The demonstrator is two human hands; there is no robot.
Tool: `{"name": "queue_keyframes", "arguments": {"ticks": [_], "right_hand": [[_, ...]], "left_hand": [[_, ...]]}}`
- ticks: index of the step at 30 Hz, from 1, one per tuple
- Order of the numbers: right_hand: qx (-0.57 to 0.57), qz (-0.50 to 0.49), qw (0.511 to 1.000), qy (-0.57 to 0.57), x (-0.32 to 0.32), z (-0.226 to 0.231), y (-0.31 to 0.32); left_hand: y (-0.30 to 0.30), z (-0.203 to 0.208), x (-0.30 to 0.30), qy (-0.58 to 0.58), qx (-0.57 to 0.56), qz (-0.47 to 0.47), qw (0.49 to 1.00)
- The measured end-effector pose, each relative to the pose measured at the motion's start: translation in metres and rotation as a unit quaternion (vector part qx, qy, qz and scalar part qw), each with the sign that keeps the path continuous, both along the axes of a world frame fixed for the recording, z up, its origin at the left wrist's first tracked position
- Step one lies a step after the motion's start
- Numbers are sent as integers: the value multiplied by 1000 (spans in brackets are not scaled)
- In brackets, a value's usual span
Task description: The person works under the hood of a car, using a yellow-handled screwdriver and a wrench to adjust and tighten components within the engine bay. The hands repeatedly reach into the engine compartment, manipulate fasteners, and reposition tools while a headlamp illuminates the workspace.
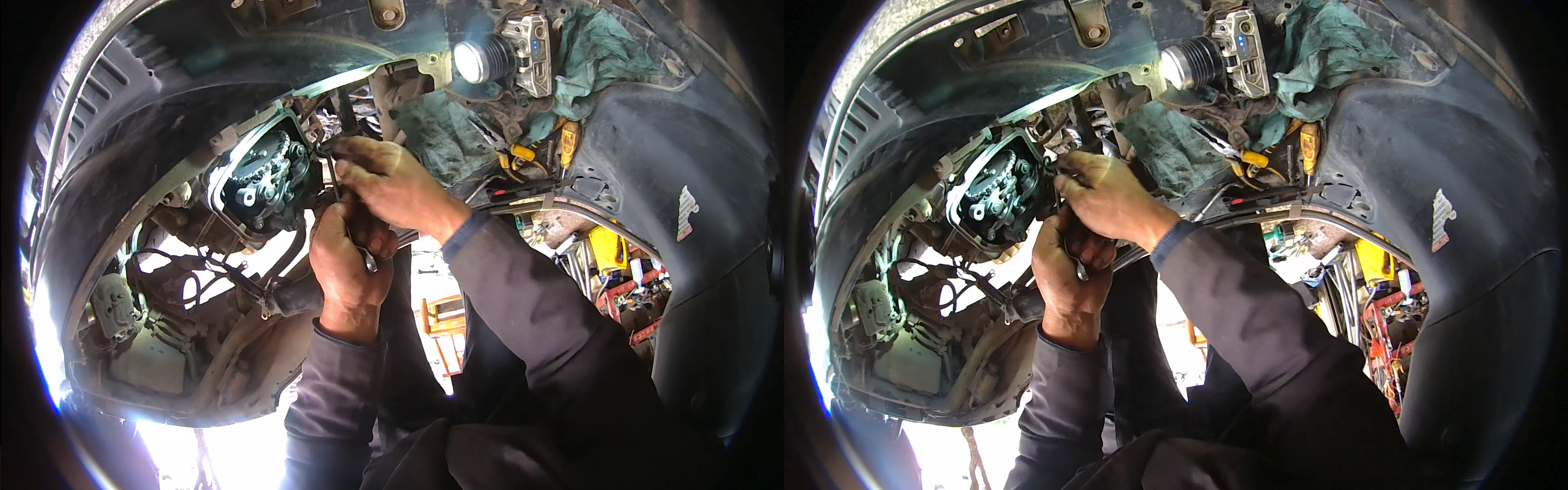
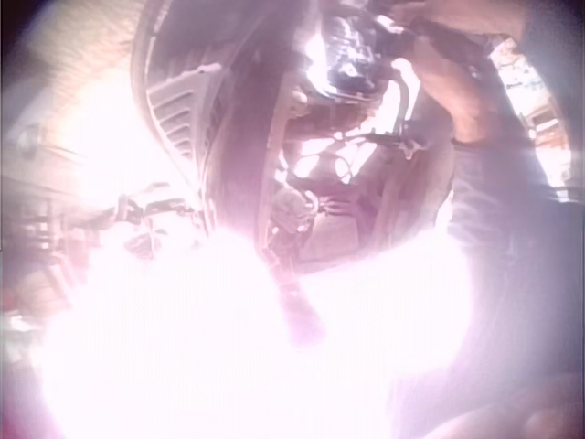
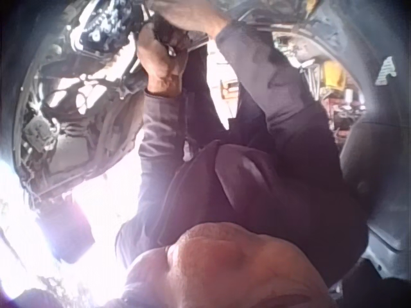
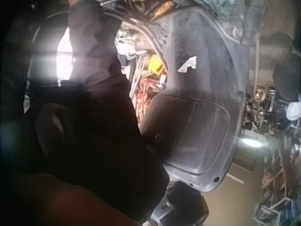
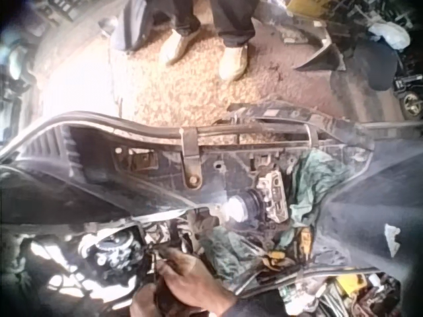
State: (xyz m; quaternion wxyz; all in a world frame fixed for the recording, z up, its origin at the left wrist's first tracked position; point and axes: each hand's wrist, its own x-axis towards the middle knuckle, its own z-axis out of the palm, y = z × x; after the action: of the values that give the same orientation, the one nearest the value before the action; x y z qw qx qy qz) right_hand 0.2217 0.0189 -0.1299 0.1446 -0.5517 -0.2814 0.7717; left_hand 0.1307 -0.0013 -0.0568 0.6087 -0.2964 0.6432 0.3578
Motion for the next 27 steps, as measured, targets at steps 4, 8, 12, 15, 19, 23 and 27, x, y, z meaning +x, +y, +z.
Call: {"name": "queue_keyframes", "arguments": {"ticks": [4,8,12,15,19,23,27], "right_hand": [[-37,-4,999,35,-12,-4,4],[-104,-22,993,57,-12,-4,-1],[-45,-31,997,53,-6,-3,-6],[219,31,950,-218,32,11,-14],[323,124,799,-491,122,23,-27],[315,238,787,-474,161,12,-50],[337,280,767,-469,165,-1,-58]], "left_hand": [[-3,0,-5,-9,-23,23,999],[-4,3,-2,-1,-34,7,999],[-2,5,-3,-35,-9,41,999],[-1,8,-7,-47,-19,50,997],[-2,11,-11,-62,-24,53,996],[-2,11,-10,-61,-24,44,997],[0,11,-10,-68,-18,66,995]]}}
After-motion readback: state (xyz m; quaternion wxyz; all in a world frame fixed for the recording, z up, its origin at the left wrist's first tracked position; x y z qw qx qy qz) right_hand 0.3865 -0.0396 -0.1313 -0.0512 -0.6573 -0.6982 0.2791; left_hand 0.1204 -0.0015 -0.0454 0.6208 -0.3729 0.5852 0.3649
